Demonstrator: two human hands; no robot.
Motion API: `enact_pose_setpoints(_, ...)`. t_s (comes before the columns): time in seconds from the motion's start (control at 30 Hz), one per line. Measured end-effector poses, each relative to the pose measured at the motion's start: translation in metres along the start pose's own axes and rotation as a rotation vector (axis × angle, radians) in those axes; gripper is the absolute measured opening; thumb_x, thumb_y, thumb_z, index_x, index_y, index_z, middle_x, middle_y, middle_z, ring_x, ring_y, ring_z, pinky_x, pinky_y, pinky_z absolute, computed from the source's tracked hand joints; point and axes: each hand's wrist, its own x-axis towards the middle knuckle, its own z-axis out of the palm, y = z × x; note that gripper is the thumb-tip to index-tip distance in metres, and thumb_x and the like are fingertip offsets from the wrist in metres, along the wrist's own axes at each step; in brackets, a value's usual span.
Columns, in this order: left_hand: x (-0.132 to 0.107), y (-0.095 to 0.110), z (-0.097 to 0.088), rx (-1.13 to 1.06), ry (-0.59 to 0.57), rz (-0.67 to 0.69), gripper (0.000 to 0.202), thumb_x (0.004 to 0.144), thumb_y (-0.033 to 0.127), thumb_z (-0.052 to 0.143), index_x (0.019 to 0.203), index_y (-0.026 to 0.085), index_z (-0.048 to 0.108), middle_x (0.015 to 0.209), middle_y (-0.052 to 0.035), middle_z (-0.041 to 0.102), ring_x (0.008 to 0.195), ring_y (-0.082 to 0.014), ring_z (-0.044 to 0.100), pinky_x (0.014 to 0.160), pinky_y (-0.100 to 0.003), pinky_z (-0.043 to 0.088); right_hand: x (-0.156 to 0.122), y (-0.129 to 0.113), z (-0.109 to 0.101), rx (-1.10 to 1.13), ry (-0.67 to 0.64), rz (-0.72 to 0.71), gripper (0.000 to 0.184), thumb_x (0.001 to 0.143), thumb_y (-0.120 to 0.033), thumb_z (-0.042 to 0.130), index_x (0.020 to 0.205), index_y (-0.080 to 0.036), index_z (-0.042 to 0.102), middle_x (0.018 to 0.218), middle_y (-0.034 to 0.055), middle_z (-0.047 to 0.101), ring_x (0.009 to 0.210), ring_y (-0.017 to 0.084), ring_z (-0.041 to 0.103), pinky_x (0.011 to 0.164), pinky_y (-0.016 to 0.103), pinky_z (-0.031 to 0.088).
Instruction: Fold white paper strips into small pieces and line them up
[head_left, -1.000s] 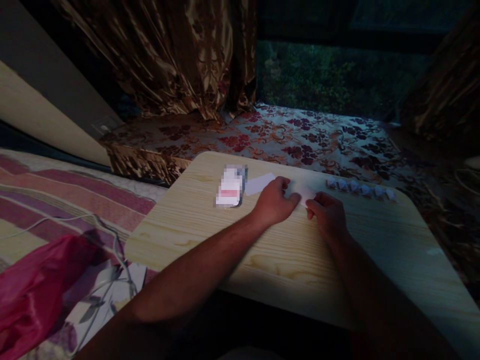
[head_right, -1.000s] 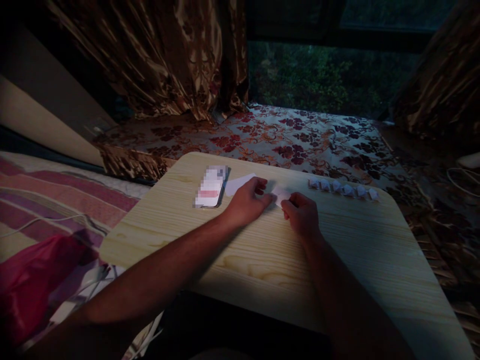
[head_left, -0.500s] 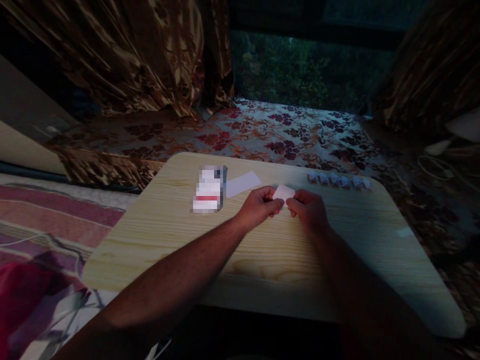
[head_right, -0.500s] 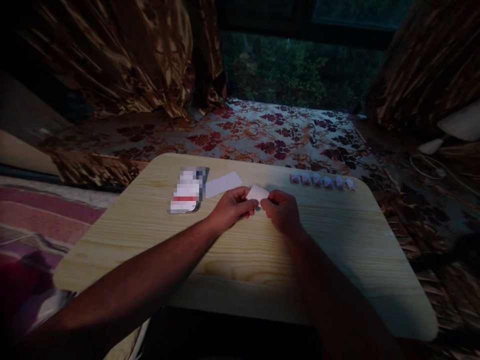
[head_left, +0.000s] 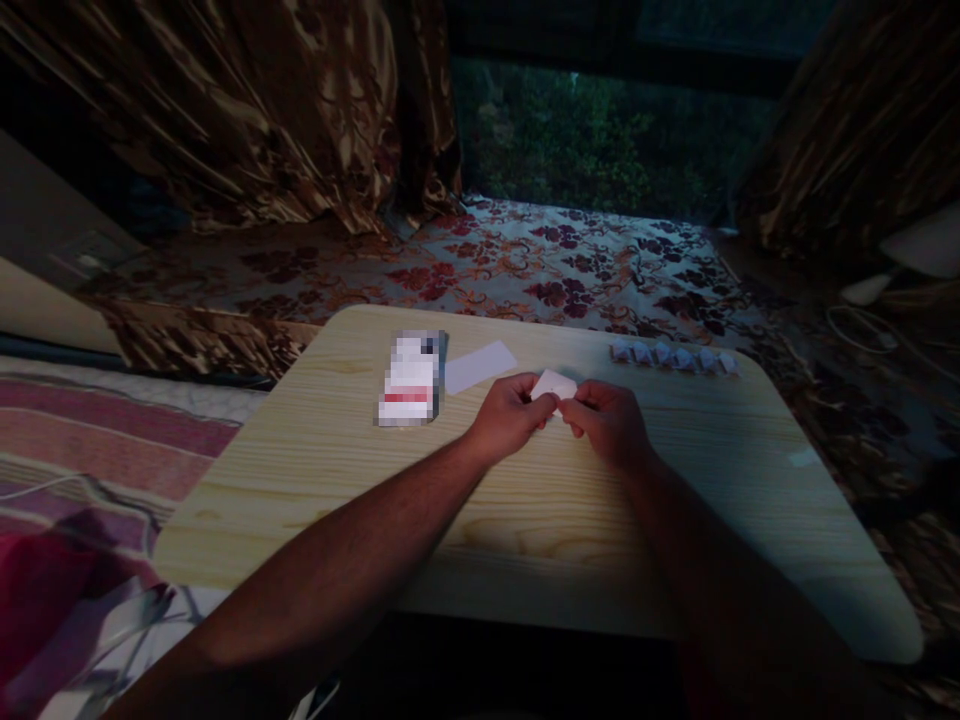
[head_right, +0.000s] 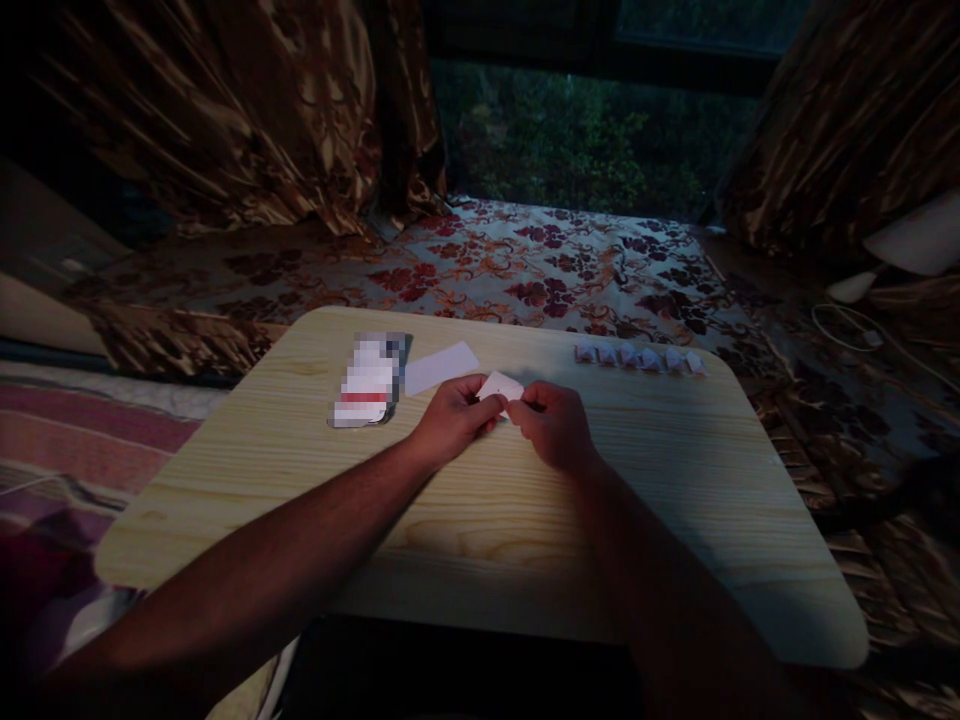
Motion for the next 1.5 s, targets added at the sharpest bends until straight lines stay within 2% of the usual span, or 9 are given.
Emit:
enact_pose_setpoints(0.23, -0.001, -0.001, -0.001, 0.003, 0.003, 0.007, 0.018, 0.075, 0.031, 0.066, 0.072, 0.015, 0.060, 0.053, 0.0046, 0.052, 0.044, -0.0061, 0.039, 0.046, -0.021, 0.026, -0.001, -0.002, 0.000, 0.031, -0.027, -0.008, 0.019, 0.071, -0.024, 0.065, 0.055, -0.019, 0.056, 0.043, -0.0051, 0.052, 0.041, 0.009, 0.043, 0.045, 0.024, 0.030)
enact_pose_setpoints(0.4, 0.001, -0.003, -0.004, 0.029, -0.008, 0.014, 0.022, 0.077, 0.034, 0.067, 0.076, 0.014, 0.061, 0.055, 0.0036, 0.054, 0.045, -0.0063, 0.040, 0.046, -0.021, 0.027, 0.000, 0.000, -0.002, 0.066, -0.066, 0.007, 0.019, 0.073, -0.026, 0.066, 0.057, -0.018, 0.059, 0.044, -0.0045, 0.054, 0.041, 0.009, 0.046, 0.046, 0.023, 0.033)
enact_pose_setpoints(0.6, 0.001, 0.001, -0.006, -0.006, -0.060, 0.049, 0.024, 0.078, 0.036, 0.069, 0.087, 0.015, 0.064, 0.060, 0.0033, 0.055, 0.048, -0.0067, 0.043, 0.047, -0.021, 0.027, 0.001, 0.003, -0.003, 0.101, -0.033, 0.028, 0.021, 0.075, -0.026, 0.065, 0.056, -0.018, 0.061, 0.043, -0.0044, 0.054, 0.041, 0.009, 0.045, 0.049, 0.023, 0.036)
enact_pose_setpoints(0.7, 0.001, 0.000, -0.006, -0.080, 0.006, 0.032, 0.029, 0.081, 0.043, 0.066, 0.090, 0.016, 0.066, 0.063, 0.0021, 0.058, 0.049, -0.0078, 0.046, 0.047, -0.022, 0.031, 0.001, 0.000, -0.004, 0.064, -0.031, 0.049, 0.023, 0.076, -0.030, 0.066, 0.057, -0.017, 0.062, 0.043, -0.0043, 0.054, 0.040, 0.009, 0.045, 0.048, 0.023, 0.035)
enact_pose_setpoints(0.83, 0.004, -0.005, -0.007, -0.122, 0.120, 0.027, 0.028, 0.077, 0.044, 0.070, 0.079, 0.016, 0.066, 0.058, 0.0030, 0.056, 0.048, -0.0079, 0.044, 0.047, -0.022, 0.030, 0.000, -0.003, -0.005, -0.042, -0.070, 0.028, 0.022, 0.076, -0.032, 0.066, 0.061, -0.017, 0.066, 0.045, -0.0041, 0.055, 0.042, 0.009, 0.046, 0.046, 0.022, 0.033)
enact_pose_setpoints(1.0, 0.007, -0.009, -0.009, -0.180, 0.155, 0.030, 0.024, 0.076, 0.039, 0.071, 0.073, 0.016, 0.066, 0.058, 0.0024, 0.057, 0.049, -0.0081, 0.044, 0.048, -0.023, 0.029, 0.001, -0.001, -0.006, 0.014, -0.050, -0.040, 0.014, 0.075, -0.031, 0.068, 0.077, -0.017, 0.072, 0.057, -0.0024, 0.062, 0.051, 0.011, 0.054, 0.050, 0.023, 0.040)
enact_pose_setpoints(1.17, 0.007, -0.008, -0.009, -0.173, 0.153, 0.016, 0.023, 0.075, 0.036, 0.071, 0.069, 0.015, 0.065, 0.059, 0.0018, 0.058, 0.050, -0.0081, 0.044, 0.049, -0.023, 0.029, 0.002, 0.005, -0.006, 0.045, 0.066, -0.135, 0.026, 0.075, -0.025, 0.069, 0.100, -0.019, 0.073, 0.083, 0.0032, 0.073, 0.067, 0.015, 0.063, 0.061, 0.025, 0.050)
enact_pose_setpoints(1.37, 0.007, -0.009, -0.010, -0.146, 0.151, 0.007, 0.023, 0.074, 0.036, 0.071, 0.067, 0.016, 0.065, 0.056, 0.0028, 0.056, 0.049, -0.0078, 0.042, 0.048, -0.023, 0.028, 0.000, 0.007, -0.003, 0.142, 0.067, -0.191, 0.029, 0.075, -0.024, 0.071, 0.104, -0.020, 0.070, 0.098, 0.0065, 0.073, 0.079, 0.018, 0.068, 0.065, 0.029, 0.054)
enact_pose_setpoints(1.5, 0.007, -0.007, -0.009, -0.136, 0.157, 0.028, 0.020, 0.074, 0.035, 0.071, 0.071, 0.015, 0.068, 0.056, 0.0031, 0.057, 0.049, -0.0076, 0.044, 0.049, -0.022, 0.030, 0.000, 0.006, -0.003, 0.150, 0.044, -0.170, 0.031, 0.074, -0.025, 0.072, 0.104, -0.020, 0.069, 0.091, 0.0051, 0.074, 0.075, 0.018, 0.068, 0.065, 0.029, 0.054)
